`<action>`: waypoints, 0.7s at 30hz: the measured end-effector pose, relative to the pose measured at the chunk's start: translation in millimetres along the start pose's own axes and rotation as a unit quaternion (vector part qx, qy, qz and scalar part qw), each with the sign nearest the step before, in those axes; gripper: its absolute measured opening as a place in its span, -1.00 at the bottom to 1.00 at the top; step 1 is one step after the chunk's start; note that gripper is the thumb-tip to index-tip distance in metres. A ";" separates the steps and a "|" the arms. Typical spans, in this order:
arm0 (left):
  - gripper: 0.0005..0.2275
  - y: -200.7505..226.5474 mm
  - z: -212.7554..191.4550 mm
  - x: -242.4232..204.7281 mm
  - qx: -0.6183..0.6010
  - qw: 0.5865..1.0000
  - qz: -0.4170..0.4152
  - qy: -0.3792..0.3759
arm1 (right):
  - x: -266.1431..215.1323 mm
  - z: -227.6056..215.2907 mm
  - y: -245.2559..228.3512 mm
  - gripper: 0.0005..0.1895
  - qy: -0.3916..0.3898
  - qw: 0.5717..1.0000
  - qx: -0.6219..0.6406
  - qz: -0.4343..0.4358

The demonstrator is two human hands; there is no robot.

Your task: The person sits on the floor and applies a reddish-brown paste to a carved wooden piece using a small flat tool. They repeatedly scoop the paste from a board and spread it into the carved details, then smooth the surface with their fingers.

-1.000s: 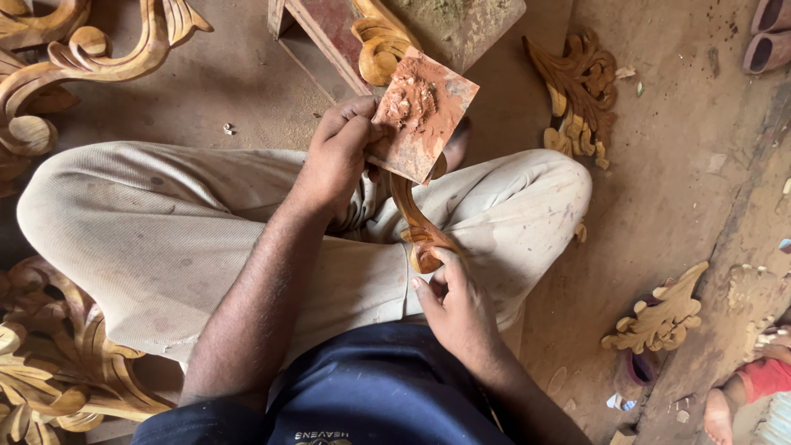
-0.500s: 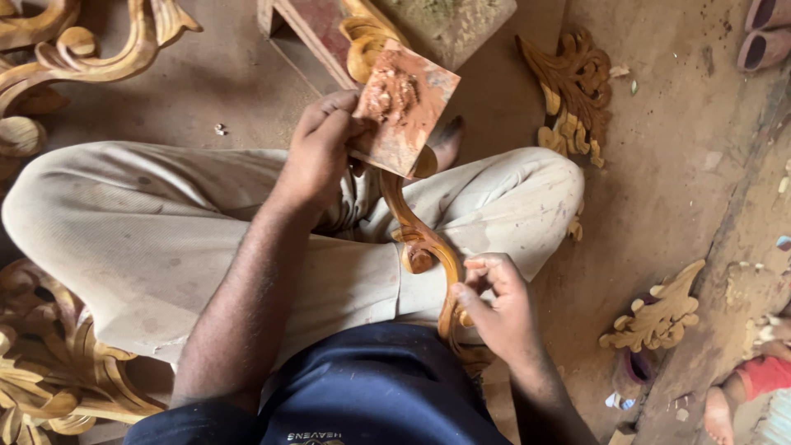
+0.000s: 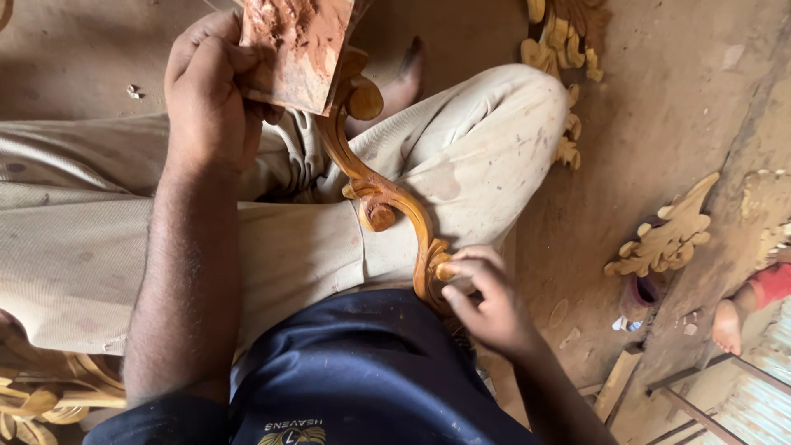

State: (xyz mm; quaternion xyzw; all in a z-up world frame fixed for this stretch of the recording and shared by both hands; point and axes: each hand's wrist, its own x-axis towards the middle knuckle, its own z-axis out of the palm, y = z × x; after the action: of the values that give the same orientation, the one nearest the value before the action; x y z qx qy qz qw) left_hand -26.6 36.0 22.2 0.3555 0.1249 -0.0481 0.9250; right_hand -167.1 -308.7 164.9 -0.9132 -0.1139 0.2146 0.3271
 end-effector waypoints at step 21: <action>-0.81 -5.4 7.2 2.4 0.028 0.999 0.026 -0.022 | 12.6 9.9 -5.7 -0.51 -0.073 0.925 -0.327 -0.180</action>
State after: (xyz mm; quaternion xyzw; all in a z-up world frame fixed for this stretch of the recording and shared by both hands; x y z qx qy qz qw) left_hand -23.8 27.2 23.2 0.3828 0.0935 -0.0358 0.9184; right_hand -161.0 -294.5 157.7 -0.9153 -0.3640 0.1692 0.0343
